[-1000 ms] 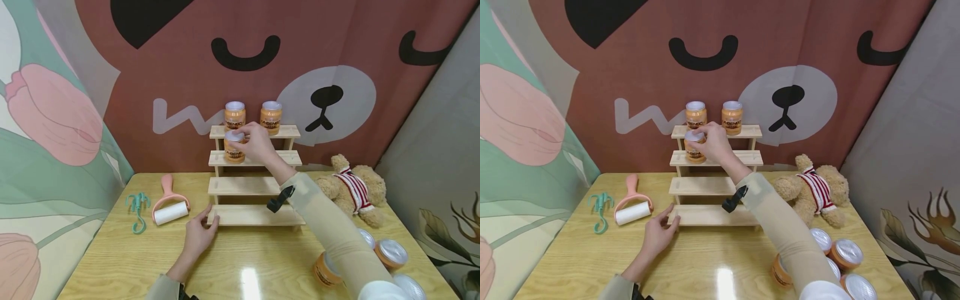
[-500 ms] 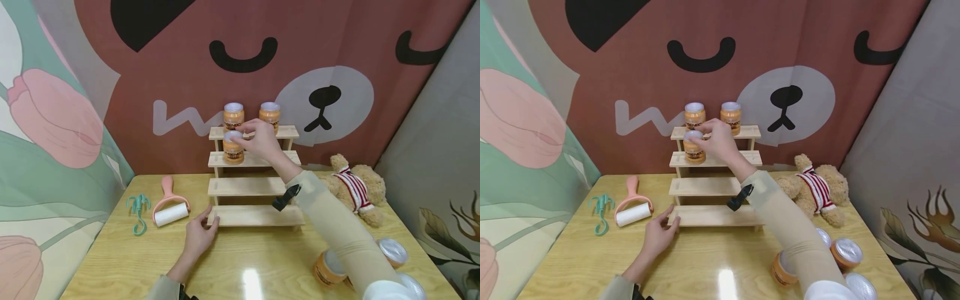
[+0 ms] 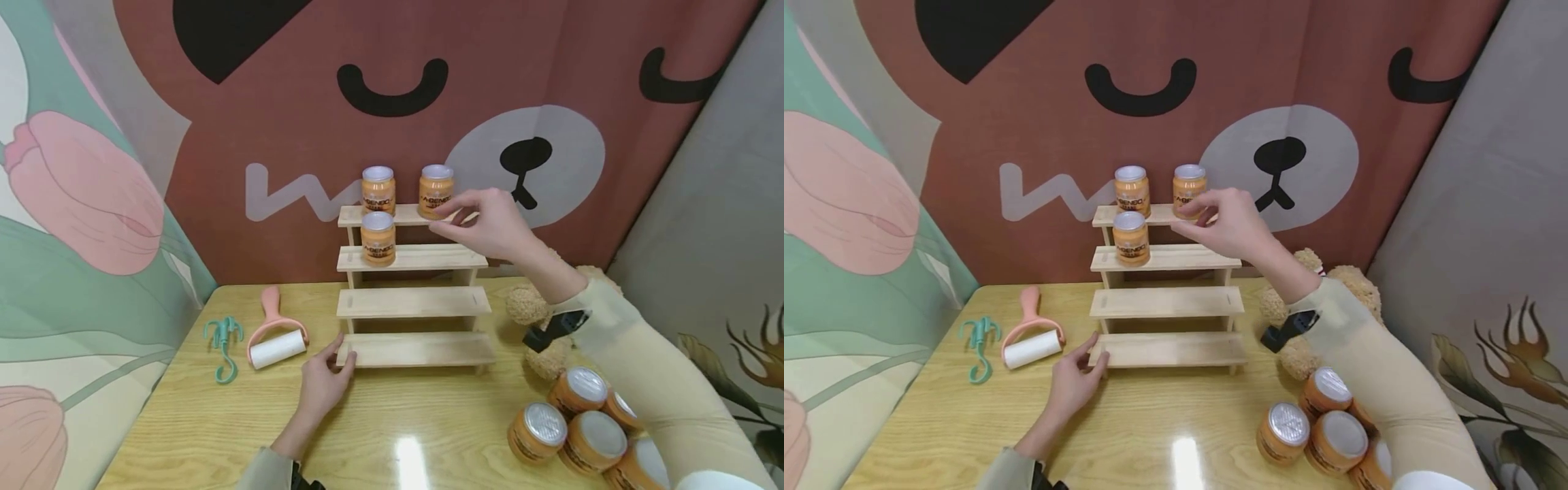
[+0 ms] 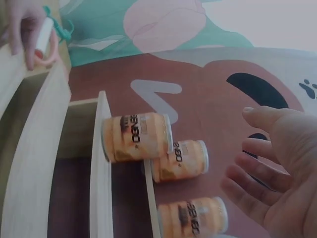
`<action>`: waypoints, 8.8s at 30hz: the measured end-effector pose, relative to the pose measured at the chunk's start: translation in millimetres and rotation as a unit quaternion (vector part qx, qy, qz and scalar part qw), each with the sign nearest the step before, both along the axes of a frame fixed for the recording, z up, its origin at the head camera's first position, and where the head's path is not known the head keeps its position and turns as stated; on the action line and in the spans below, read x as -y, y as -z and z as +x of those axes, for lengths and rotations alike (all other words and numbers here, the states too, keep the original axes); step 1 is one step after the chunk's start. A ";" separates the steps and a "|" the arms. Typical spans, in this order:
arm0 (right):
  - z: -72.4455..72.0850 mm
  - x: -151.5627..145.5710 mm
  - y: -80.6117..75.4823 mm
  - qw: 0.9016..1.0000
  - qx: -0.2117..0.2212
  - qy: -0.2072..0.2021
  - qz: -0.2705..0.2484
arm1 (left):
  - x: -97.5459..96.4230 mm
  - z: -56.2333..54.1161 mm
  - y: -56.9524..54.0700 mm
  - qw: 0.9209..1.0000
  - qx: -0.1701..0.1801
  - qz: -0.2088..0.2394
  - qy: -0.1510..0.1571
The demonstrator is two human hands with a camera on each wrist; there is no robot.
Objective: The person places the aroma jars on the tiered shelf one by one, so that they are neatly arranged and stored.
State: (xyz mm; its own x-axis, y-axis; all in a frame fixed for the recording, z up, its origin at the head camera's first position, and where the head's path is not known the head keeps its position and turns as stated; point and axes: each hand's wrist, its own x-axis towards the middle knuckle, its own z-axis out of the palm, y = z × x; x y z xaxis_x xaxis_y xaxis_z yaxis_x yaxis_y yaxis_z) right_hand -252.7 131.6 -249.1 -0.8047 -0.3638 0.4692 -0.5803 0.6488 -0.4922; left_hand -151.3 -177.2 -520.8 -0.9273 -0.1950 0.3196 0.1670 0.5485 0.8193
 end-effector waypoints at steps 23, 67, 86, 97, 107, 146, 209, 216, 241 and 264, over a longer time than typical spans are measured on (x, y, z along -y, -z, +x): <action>100.8 -97.4 69.8 0.995 -0.019 0.021 0.097 | 0.7 0.6 -2.3 1.000 0.001 -0.003 -0.007; 147.7 -145.2 161.2 0.953 0.186 -0.165 0.175 | -1.2 4.1 -2.6 1.000 0.019 0.002 -0.013; 104.5 -126.6 100.2 0.983 0.043 -0.089 0.157 | 2.6 1.2 -8.6 1.000 0.025 0.001 -0.007; 78.1 -109.0 71.4 0.993 0.002 -0.043 0.113 | 0.2 0.7 -8.4 1.000 0.029 -0.006 -0.010; 53.3 -93.5 57.1 0.997 -0.011 -0.011 0.072 | -1.5 2.7 -7.8 0.999 0.031 0.002 -0.010; -30.0 -9.8 55.3 0.998 0.022 0.041 -0.038 | -1.9 3.5 -4.9 1.000 0.025 -0.001 -0.013; -57.1 7.0 79.7 0.991 0.064 0.080 -0.090 | -3.1 2.0 -3.4 1.000 0.023 0.008 -0.016; -55.9 5.6 79.7 0.992 0.063 0.063 -0.092 | -3.5 2.5 -3.3 1.000 0.014 0.006 -0.019; -35.5 -24.6 44.3 0.995 0.092 0.011 -0.026 | -1.5 5.4 -0.3 1.000 0.014 0.009 -0.012; 59.6 -149.5 83.1 0.987 0.037 0.058 0.146 | -1.4 2.2 -2.4 1.000 0.018 0.014 -0.005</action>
